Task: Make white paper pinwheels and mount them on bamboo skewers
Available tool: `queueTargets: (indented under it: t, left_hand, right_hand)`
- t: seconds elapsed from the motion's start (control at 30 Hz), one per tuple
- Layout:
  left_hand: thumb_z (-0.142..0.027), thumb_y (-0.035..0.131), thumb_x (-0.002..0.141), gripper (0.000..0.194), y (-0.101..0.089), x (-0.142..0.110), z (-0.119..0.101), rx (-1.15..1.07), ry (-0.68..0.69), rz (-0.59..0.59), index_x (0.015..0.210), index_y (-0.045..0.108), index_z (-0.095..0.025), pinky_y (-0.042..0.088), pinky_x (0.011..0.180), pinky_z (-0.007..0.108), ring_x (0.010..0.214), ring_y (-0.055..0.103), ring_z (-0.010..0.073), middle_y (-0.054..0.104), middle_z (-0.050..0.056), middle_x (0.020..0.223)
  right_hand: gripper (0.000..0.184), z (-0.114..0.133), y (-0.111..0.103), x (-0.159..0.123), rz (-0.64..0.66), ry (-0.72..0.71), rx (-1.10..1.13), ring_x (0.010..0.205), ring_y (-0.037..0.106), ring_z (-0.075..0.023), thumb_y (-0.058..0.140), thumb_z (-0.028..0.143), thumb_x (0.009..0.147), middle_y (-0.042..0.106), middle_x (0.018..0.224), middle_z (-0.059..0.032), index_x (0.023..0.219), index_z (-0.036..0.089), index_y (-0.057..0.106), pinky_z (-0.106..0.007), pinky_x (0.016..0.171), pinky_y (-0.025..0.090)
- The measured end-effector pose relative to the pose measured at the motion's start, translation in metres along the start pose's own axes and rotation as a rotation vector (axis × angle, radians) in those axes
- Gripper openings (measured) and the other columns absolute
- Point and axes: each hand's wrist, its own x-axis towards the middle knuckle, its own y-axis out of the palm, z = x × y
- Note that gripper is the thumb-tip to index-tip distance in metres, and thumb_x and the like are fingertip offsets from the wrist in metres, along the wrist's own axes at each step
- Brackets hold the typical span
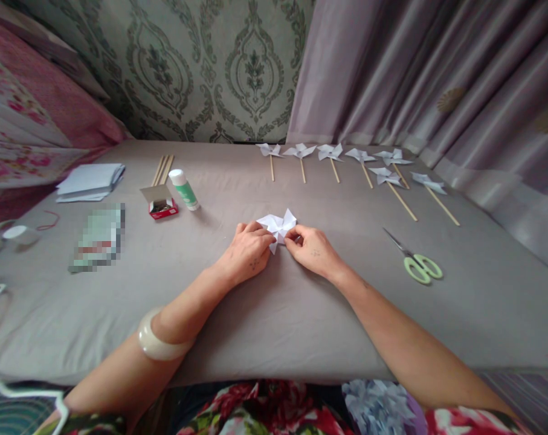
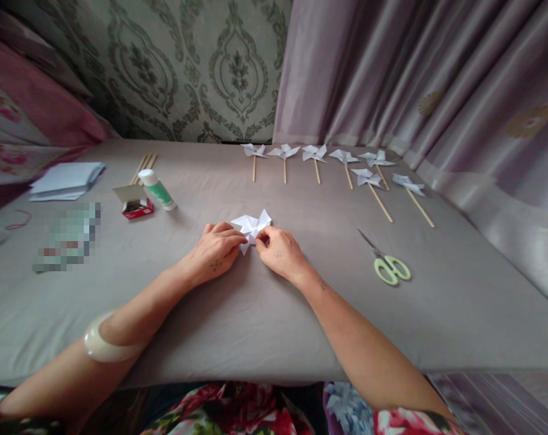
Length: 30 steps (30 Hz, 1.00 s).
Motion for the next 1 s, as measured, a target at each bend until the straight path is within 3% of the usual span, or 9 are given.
queueTargets:
  t: [0.27,1.0]
  left_hand:
    - [-0.013,0.043,0.083,0.025,0.0009,-0.0003,-0.0015,0.022,0.007,-0.017,0.095,0.065,-0.018,0.034,0.080,0.039,0.096,0.053,0.0242,0.070,0.007,0.093]
    - [-0.016,0.038,0.089,0.027,0.0038,-0.0004,-0.0085,0.113,-0.001,0.034,0.108,0.058,-0.017,0.033,0.078,0.039,0.098,0.050,0.0256,0.062,0.010,0.102]
  right_hand:
    - [0.011,-0.0013,0.0026,0.0020,-0.043,0.034,0.019,0.069,0.064,-0.0160,0.058,0.019,0.078,0.071,0.077,-0.0048,0.082,0.018,0.068,-0.026,0.069,0.046]
    - [0.010,-0.0014,0.0091,0.0071,-0.098,0.071,-0.044,0.066,0.062,-0.0156,0.057,0.020,0.080,0.070,0.077,-0.0047,0.084,0.018,0.066,-0.027,0.067,0.045]
